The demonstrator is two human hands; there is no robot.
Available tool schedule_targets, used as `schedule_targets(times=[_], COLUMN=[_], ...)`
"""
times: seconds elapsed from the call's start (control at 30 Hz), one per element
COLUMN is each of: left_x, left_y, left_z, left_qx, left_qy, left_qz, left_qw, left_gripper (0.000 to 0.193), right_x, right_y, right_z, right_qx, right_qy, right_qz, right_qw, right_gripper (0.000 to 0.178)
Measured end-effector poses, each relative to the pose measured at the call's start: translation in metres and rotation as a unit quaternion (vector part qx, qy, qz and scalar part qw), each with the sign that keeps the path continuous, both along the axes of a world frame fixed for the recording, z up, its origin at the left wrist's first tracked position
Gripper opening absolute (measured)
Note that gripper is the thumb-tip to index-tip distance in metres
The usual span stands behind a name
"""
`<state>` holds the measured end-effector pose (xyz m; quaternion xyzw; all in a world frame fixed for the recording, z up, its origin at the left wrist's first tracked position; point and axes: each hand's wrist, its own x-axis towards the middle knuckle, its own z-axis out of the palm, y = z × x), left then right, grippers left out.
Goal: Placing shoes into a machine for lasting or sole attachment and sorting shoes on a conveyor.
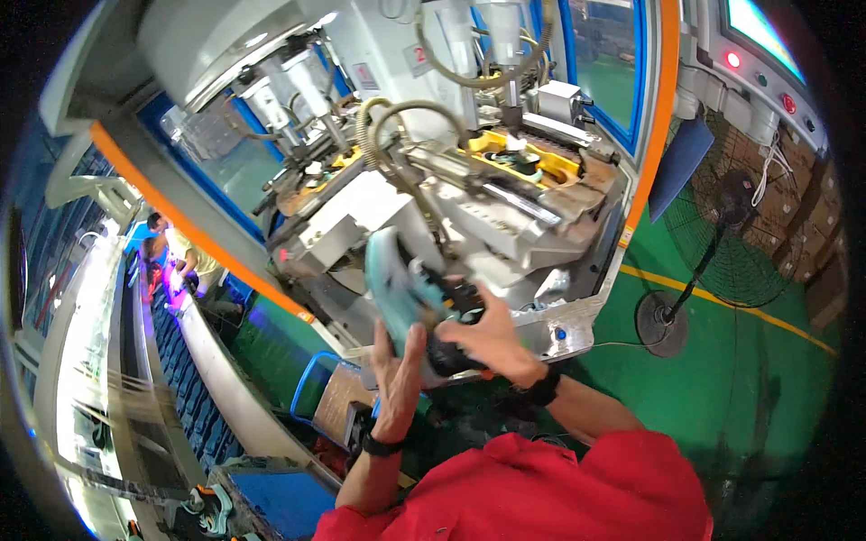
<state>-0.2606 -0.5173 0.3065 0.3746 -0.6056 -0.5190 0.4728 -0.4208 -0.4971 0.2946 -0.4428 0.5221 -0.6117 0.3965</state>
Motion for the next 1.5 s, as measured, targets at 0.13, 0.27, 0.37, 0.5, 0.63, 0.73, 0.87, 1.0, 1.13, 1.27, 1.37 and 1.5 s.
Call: schedule_targets(times=[0.13,0.27,0.37,0.5,0.63,0.73,0.87,1.0,1.13,1.27,1.37,1.5], left_x=[-0.096,-0.198,-0.248,-0.287,-0.3,-0.274,-0.208,-0.115,-0.006,0.091,0.118,0.127], left_y=[-0.069,-0.178,-0.258,-0.338,-0.369,-0.388,-0.37,-0.272,-0.177,-0.091,-0.038,0.026], left_z=[-0.023,-0.074,-0.119,-0.162,-0.177,-0.175,-0.155,-0.079,-0.028,0.003,0.016,0.022], left_qx=[0.087,0.061,-0.064,0.066,0.072,0.092,0.254,0.41,0.36,0.327,0.296,0.285], left_qy=[0.033,-0.16,-0.202,-0.304,-0.377,-0.376,-0.075,0.139,0.11,0.062,0.056,-0.013], left_qz=[-0.128,-0.064,0.05,0.098,0.169,0.169,0.098,-0.067,-0.026,0.126,0.273,0.405], left_qw=[0.987,0.983,0.976,0.945,0.908,0.906,0.959,0.899,0.926,0.934,0.914,0.868], left_gripper=[0.072,0.07,0.06,0.072,0.07,0.061,0.028,0.022,0.041,0.055,0.054,0.024], right_x=[-0.113,-0.199,-0.226,-0.246,-0.252,-0.28,-0.31,-0.308,-0.22,-0.151,-0.125,-0.116], right_y=[-0.002,0.002,0.011,0.023,0.019,-0.016,-0.143,-0.28,-0.392,-0.454,-0.455,-0.45], right_z=[-0.029,-0.044,-0.039,-0.036,-0.018,-0.001,0.044,0.032,-0.009,-0.095,-0.15,-0.154], right_qx=[-0.016,-0.002,-0.027,-0.01,0.013,0.031,0.074,0.193,0.286,0.273,0.252,0.261], right_qy=[-0.005,-0.09,-0.087,0.024,0.062,0.159,0.232,0.391,0.434,0.503,0.506,0.497], right_qz=[-0.136,-0.217,-0.258,-0.367,-0.437,-0.423,-0.301,-0.143,-0.024,-0.063,-0.15,-0.136], right_qw=[0.991,0.972,0.962,0.93,0.897,0.892,0.922,0.888,0.854,0.817,0.811,0.816], right_gripper=[0.064,0.064,0.066,0.068,0.064,0.06,0.054,0.049,0.057,0.051,0.054,0.053])
